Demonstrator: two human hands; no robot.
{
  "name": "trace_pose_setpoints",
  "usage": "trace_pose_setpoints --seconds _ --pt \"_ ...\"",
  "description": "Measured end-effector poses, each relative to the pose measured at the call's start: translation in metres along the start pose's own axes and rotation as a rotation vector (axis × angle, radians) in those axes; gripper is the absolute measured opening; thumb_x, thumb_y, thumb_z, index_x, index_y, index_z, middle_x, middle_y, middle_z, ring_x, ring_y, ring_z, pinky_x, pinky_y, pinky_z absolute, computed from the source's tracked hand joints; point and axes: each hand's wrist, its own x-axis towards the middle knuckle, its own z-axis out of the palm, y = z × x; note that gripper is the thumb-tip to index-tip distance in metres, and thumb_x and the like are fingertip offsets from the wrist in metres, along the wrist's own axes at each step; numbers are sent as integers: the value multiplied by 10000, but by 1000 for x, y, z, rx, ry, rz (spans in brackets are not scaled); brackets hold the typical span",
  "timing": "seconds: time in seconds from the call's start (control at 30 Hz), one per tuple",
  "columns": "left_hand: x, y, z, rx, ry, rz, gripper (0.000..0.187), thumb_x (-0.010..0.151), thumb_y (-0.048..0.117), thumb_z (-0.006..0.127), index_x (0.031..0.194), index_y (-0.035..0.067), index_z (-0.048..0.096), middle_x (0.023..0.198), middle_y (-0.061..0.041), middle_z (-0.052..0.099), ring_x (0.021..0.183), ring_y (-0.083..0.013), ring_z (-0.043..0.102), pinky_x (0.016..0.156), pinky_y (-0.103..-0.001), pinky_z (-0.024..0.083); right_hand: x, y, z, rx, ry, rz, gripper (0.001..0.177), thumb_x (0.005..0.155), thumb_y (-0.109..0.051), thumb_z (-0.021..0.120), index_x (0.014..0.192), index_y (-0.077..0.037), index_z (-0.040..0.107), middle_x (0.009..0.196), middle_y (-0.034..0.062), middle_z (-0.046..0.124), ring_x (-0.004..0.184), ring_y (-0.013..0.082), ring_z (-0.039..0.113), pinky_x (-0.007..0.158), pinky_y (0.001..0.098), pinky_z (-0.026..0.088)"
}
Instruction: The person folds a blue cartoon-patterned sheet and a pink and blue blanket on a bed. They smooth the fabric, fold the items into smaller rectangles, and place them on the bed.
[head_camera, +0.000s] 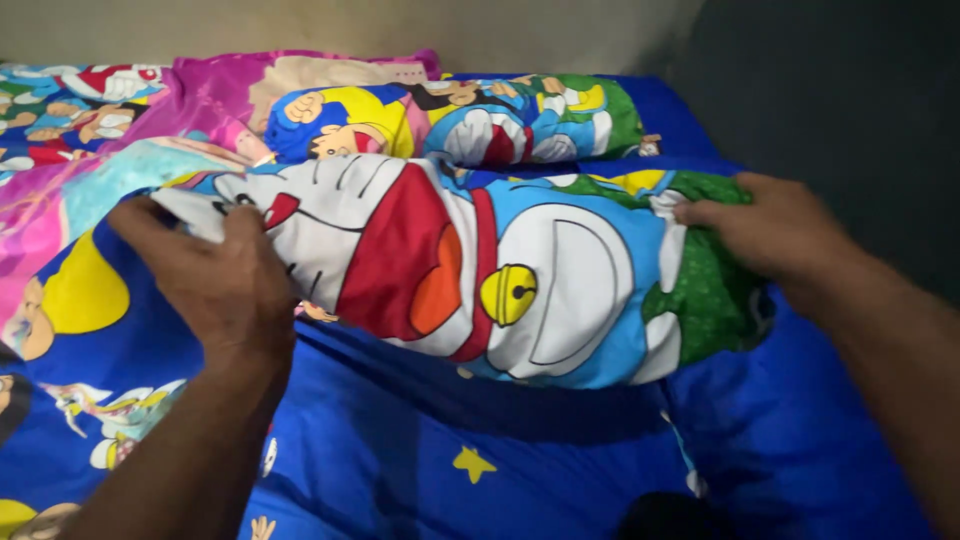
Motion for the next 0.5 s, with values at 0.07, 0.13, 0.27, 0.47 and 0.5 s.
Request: trace_pose_setpoints --seconds 0.07,0.13,0.27,0.47,0.5 --pt "-10 -4 -5 25 -14 -1 386 958 23 585 1283 -32 383 1179 -156 508 1118 -239 526 1084 -356 450 -9 11 3 17 9 -28 452 871 -329 754 1242 -75 708 1104 161 753 955 264 710 819 411 538" --pt "-21 -8 -9 86 -22 18 350 960 -2 571 1251 -41 380 1153 -156 492 1084 -230 512 1072 -354 460 -16 19 5 26 4 -56 437 877 -323 749 1229 -71 701 1091 161 751 947 261 715 815 410 542" --pt "-36 -10 -14 44 -27 40 363 958 20 597 1239 -32 373 1156 -135 473 1141 -228 498 1071 -365 452 -25 37 1 -5 71 -133 457 863 -345 747 1230 -77 701 1093 170 753 952 279 719 825 424 538" --pt "-88 -16 -28 88 -12 -8 494 973 133 638 1346 -30 358 1319 -163 486 1227 -283 515 1114 -399 441 -17 95 -7 -189 119 -60 733 824 -527 799 1326 -17 638 1256 236 690 1139 360 675 947 459 519" --pt "-104 -23 -29 269 77 -159 617 926 207 662 1383 -13 311 1342 -175 455 1239 -320 496 1098 -439 438 -14 105 -4 -248 95 -54 832 818 -581 830 1358 12 606 1297 259 663 1189 376 652 978 460 513"
